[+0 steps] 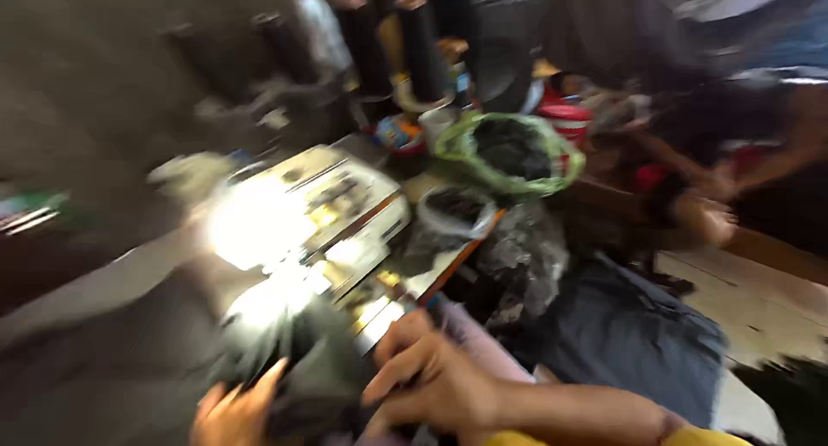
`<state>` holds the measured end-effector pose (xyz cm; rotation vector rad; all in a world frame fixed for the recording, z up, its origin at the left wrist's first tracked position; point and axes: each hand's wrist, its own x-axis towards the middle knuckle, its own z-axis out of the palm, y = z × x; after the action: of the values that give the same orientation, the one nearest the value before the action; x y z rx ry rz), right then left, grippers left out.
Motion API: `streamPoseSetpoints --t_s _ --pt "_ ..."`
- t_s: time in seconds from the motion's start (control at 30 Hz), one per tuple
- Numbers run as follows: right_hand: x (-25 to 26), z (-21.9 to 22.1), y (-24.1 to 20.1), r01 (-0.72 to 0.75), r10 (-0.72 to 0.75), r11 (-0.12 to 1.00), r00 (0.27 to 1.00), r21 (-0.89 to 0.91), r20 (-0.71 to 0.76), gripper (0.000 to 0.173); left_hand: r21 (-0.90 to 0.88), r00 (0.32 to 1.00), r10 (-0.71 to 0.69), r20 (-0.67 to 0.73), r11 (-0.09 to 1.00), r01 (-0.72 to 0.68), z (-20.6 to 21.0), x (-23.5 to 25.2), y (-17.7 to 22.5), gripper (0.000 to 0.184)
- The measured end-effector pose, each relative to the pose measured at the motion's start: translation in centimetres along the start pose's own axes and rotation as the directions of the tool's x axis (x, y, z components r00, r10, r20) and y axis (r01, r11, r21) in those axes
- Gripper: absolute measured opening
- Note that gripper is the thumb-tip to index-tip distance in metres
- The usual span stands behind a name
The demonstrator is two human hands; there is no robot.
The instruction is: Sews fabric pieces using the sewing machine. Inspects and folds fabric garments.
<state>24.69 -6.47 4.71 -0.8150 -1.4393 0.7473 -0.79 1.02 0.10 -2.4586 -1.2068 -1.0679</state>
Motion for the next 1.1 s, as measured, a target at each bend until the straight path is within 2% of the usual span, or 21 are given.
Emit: streamPoseSetpoints --t_s 0.07,0.13,0.3,0.53,0.67,0.83,0.93,1.03,1.1 --pt "0.1 -0.3 0.5 0.015 -0.015 1.000 1.000 0.006 0.017 0.012 0.053 0.993 0.042 -0.107 0.998 -0.036 -0.4 0.8 -0.4 0.034" --pt "-0.3 -0.6 1.2 -0.003 0.003 1.000 1.000 -0.013 0.024 0.011 0.084 0.988 0.080 -0.130 0.994 -0.070 -1.2 1.5 -0.7 0.029" --pt "-2.4 -1.2 2.7 -0.097 0.099 0.994 0.995 -0.052 0.028 0.010 0.127 0.990 0.121 -0.074 0.986 -0.111 -1.5 1.4 -0.7 0.025" --pt "-4.7 -0.1 4.9 -0.207 0.205 0.975 0.978 -0.083 -0.030 0.008 0.131 0.994 0.111 0.014 0.985 -0.112 -1.6 2.0 -0.6 0.024" --pt "-3.5 0.7 6.8 -0.208 0.202 0.971 0.977 -0.120 -0.061 0.008 0.157 0.994 0.097 0.051 0.982 -0.104 -1.7 3.3 -1.2 0.025" --pt "0.7 1.9 8.6 -0.191 0.177 0.957 0.981 -0.220 -0.082 0.007 0.209 0.993 0.092 0.068 0.972 -0.105 -2.6 5.9 -2.7 0.026" --pt "3.7 2.5 9.2 -0.216 0.196 0.946 0.975 -0.243 -0.107 0.010 0.243 0.976 0.026 0.218 0.967 -0.080 -4.4 7.7 -3.0 0.034" --pt "6.7 2.9 10.2 -0.247 0.235 0.948 0.969 -0.203 -0.080 0.009 0.363 0.885 -0.134 0.447 0.931 -0.042 -8.0 9.6 -1.8 0.055" --pt "8.5 3.1 10.9 -0.217 0.206 0.959 0.975 -0.182 -0.079 0.006 0.413 0.845 -0.187 0.500 0.909 -0.044 -10.7 10.2 0.0 0.055"
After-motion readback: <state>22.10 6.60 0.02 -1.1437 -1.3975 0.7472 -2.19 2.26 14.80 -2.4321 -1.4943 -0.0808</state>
